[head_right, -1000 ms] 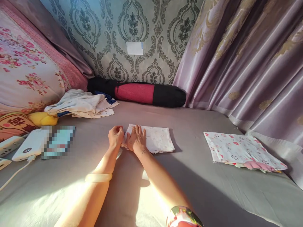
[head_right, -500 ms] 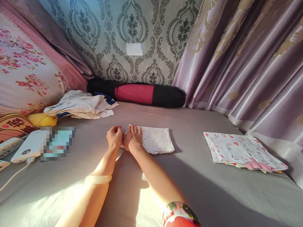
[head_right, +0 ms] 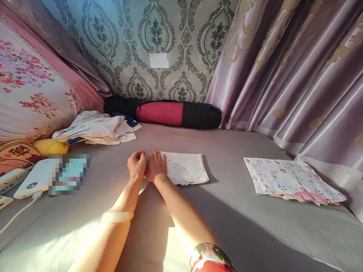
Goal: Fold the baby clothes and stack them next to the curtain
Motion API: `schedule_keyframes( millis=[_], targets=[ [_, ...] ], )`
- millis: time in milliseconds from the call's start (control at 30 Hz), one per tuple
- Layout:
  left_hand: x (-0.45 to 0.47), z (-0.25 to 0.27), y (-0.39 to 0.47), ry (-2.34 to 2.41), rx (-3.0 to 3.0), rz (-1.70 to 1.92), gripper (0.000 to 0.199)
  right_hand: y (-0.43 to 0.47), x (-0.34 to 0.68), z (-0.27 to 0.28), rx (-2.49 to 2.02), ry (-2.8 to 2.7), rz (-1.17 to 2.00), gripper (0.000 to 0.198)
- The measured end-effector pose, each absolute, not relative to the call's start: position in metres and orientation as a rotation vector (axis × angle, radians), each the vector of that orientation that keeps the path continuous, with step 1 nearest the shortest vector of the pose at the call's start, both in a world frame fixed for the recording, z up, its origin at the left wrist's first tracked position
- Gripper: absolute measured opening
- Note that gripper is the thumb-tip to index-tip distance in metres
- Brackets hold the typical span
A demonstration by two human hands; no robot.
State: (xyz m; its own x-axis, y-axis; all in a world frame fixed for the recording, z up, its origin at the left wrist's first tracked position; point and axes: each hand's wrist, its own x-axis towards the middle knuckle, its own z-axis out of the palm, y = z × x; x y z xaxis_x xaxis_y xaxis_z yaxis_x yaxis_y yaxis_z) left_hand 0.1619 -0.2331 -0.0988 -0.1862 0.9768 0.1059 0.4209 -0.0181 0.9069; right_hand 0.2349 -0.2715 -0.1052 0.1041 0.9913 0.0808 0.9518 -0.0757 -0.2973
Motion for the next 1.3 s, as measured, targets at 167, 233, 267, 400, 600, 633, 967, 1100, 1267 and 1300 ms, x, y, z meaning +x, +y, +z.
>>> schedule_keyframes(
  millis=[167,233,267,400,600,633,967,1100,1267,1300],
  targets=[
    [0.167,-0.098,-0.235,1.6,1.563,1.159,0.028,-0.276,0.247,-0.102,-2.058,-1.703,0.202,0.05],
    [0.17,-0.099,-0.238,1.56,1.641,1.16,0.032,-0.284,0.258,-0.099,-2.056,-1.679,0.161,0.05],
    [0.171,-0.1,-0.24,1.532,1.707,1.155,0.034,-0.288,0.265,-0.098,-2.063,-1.688,0.149,0.05],
    [0.177,-0.109,-0.245,1.359,2.113,1.043,0.04,-0.31,0.289,-0.092,-2.141,-1.756,0.134,0.052],
    [0.184,-0.126,-0.248,1.147,2.576,0.657,0.048,-0.326,0.302,-0.098,-2.208,-1.861,0.119,0.054],
    [0.185,-0.128,-0.248,1.127,2.618,0.628,0.047,-0.327,0.302,-0.1,-2.21,-1.866,0.116,0.055],
    [0.189,-0.122,-0.253,1.119,2.736,0.571,0.033,-0.326,0.302,-0.104,-2.189,-1.858,0.111,0.055],
    [0.194,-0.124,-0.255,1.074,2.758,0.602,0.039,-0.326,0.308,-0.1,-2.211,-1.782,0.184,0.055],
    [0.2,-0.127,-0.262,1.029,2.779,0.574,0.044,-0.332,0.323,-0.096,-2.289,-1.698,0.148,0.055],
    [0.201,-0.127,-0.264,1.029,2.785,0.543,0.045,-0.333,0.325,-0.096,-2.301,-1.688,0.133,0.055]
  ],
)
